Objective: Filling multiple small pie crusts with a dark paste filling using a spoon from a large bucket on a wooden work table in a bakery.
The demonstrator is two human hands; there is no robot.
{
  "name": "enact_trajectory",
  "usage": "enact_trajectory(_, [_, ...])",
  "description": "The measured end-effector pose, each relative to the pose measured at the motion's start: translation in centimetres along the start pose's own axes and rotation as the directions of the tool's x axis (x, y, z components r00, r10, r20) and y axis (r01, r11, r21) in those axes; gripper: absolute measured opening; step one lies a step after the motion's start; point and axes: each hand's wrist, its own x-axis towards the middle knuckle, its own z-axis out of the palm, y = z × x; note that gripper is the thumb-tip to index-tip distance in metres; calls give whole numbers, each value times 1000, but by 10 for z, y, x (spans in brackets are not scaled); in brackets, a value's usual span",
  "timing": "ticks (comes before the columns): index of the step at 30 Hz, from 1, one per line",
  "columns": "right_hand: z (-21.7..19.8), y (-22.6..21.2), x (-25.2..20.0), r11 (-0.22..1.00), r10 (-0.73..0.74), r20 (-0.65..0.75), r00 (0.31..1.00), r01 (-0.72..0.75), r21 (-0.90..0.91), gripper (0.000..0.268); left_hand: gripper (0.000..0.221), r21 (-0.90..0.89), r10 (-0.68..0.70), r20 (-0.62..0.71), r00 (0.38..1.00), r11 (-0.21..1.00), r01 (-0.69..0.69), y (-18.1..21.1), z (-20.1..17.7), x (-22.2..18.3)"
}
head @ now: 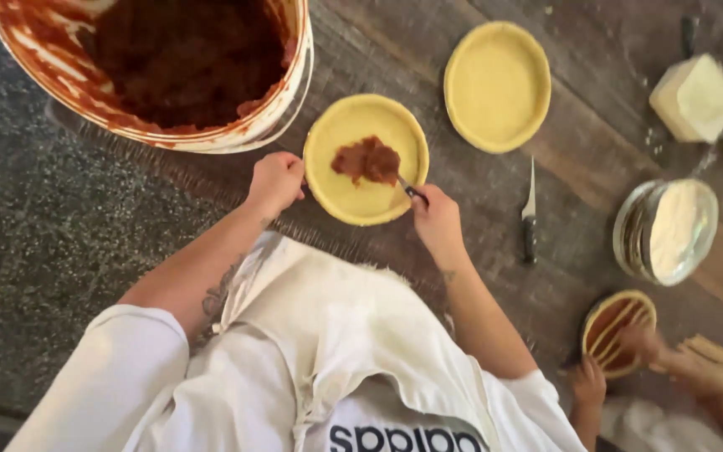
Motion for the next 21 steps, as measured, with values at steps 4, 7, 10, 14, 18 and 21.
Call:
enact_trajectory(4, [-17,-22,-14,996,-34,128,991,44,-73,14,32,48,130,-4,992,990,-129,4,-3,-10])
enact_trajectory(7, [-18,-26,-2,978,-45,142,989,73,-197,17,28,-25,110,-14,994,994,-110,7,-5,-7])
enact_trajectory(10, [-19,-24,9,981,48,56,997,-36,-193,18,23,-24,79,-2,997,997,-79,7,-8,-3])
enact_trajectory(14, [38,6,0,606,495,137,858,-454,653,29,27,-174,28,73,997,985,-15,25,-19,-14])
enact_trajectory(18, [47,-50,-10,356,622,211,754,-512,781,28,33,-234,84,109,991,971,-57,28,-21,-10])
enact_trajectory(21, [54,-60,-13,343,640,256,725,-566,750,29,36,-246,112,124,986,966,-79,22,-17,-7])
